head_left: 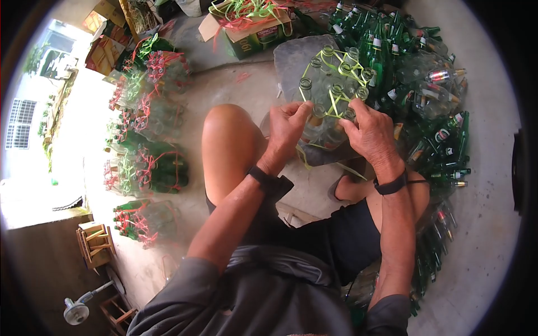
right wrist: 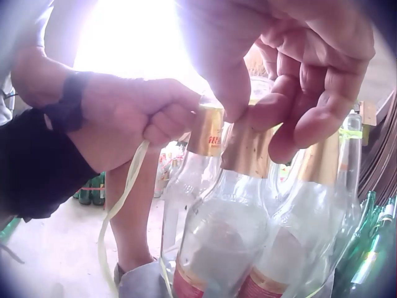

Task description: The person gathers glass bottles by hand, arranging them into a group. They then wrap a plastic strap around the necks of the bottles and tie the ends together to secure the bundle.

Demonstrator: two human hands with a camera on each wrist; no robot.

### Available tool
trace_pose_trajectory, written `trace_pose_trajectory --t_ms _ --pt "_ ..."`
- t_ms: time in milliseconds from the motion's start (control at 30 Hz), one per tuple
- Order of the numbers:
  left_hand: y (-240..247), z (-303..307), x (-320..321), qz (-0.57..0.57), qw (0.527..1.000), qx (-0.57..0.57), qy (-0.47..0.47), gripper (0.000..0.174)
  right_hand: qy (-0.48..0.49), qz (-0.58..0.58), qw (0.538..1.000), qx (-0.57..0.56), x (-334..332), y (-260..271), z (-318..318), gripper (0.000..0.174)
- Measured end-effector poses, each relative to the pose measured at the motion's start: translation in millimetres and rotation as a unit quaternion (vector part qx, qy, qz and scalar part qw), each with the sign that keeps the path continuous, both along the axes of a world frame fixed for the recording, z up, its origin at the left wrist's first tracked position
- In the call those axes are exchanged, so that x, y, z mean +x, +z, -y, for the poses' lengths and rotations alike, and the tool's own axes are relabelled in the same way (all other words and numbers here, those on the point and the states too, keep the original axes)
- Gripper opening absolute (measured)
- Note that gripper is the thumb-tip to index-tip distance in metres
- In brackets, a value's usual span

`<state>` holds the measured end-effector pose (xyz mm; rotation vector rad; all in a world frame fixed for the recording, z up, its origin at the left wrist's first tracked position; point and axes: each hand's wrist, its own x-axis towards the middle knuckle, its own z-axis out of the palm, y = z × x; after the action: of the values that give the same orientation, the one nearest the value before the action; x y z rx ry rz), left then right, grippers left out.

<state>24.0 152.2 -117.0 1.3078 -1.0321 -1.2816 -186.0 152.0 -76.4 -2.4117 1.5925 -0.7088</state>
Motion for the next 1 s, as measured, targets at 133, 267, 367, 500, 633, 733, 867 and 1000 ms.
trace_pose_trajectory --t_ms 133,267,367,500,633,733,867,1000 --pt "2 -21 -28 0.001 1.0 0.007 0.02 0.033 -0.014 -0.013 1.0 -0.003 -20 6 2 0.035" --pt "-12 -36 -61 -0.06 0.998 0.008 0.02 0.036 -0.035 -0.01 0.999 -0.025 -39 9 8 0.034" --pt "-13 -43 -75 -0.076 0.997 -0.031 0.011 0.031 -0.051 -0.012 0.999 -0.015 -50 9 10 0.037" --pt "-17 -43 -71 -0.068 0.996 -0.055 -0.002 0.031 -0.061 -0.001 0.998 -0.009 -50 9 8 0.04" --pt "-21 -41 -61 -0.045 0.994 -0.089 -0.043 0.033 -0.066 0.006 0.998 -0.004 -50 11 6 0.039" --pt "-22 -39 -53 -0.011 0.992 -0.111 -0.051 0.033 -0.063 0.006 0.997 -0.05 -45 19 5 0.036" --pt "-14 -41 -46 -0.014 0.997 -0.048 -0.057 0.033 -0.011 0.041 0.996 -0.073 -37 29 4 0.025" --pt "-9 -39 -47 -0.019 0.999 -0.031 -0.031 0.033 0.063 0.131 0.988 0.05 -20 38 7 0.019"
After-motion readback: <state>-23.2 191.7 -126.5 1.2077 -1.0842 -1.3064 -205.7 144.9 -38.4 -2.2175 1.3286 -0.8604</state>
